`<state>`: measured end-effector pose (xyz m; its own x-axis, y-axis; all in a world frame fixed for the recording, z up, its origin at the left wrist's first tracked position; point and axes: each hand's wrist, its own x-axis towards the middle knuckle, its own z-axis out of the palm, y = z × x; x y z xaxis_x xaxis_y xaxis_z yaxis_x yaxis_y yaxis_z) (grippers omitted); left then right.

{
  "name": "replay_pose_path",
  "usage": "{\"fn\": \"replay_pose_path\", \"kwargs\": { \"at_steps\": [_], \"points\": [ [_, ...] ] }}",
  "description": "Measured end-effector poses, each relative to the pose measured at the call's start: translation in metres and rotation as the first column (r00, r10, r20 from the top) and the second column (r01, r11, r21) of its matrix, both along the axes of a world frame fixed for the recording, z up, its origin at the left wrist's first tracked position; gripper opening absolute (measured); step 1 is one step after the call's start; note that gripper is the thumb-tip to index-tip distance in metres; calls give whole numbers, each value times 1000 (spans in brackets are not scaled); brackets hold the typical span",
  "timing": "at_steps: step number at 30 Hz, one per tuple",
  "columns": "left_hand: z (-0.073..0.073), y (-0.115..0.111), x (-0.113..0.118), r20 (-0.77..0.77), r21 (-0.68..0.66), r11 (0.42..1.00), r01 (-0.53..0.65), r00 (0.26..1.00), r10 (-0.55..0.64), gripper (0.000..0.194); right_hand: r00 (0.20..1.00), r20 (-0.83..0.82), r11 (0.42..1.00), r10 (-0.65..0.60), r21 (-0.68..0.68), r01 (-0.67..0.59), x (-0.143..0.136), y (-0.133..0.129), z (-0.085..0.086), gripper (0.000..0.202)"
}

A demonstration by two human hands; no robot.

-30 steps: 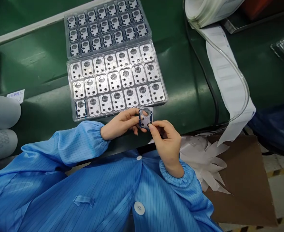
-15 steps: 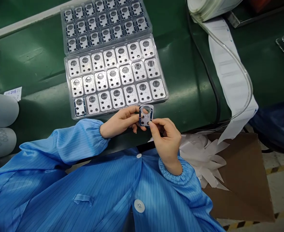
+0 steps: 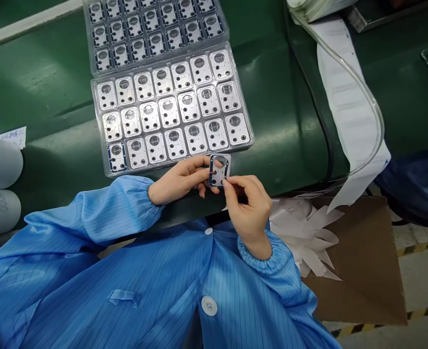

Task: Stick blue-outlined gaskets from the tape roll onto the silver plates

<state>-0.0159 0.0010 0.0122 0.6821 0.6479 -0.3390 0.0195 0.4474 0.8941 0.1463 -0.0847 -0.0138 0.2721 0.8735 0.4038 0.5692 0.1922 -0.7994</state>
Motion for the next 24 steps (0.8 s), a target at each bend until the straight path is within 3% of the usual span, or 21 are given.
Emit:
{"fn": "replay_pose_path", "kwargs": {
  "at_steps": [7, 16, 21, 24],
  "points": [
    [-2, 1, 0, 9, -5, 1000, -6, 1000, 6, 26, 980, 199, 995, 4, 97, -24, 1, 2, 5, 6],
    [0, 2, 1, 29, -67, 996, -54, 998, 56, 24, 921, 384, 992, 70, 74, -106, 8, -7, 8, 28],
    [3, 2, 1, 48, -129, 988, -89, 994, 96, 19, 921, 375, 986, 107, 77, -146, 6, -10, 8, 46],
    [4, 2, 1, 51, -143, 985, -98, 993, 106, 16, 940, 319, 988, 123, 51, -147, 5, -11, 8, 44]
  ]
}}
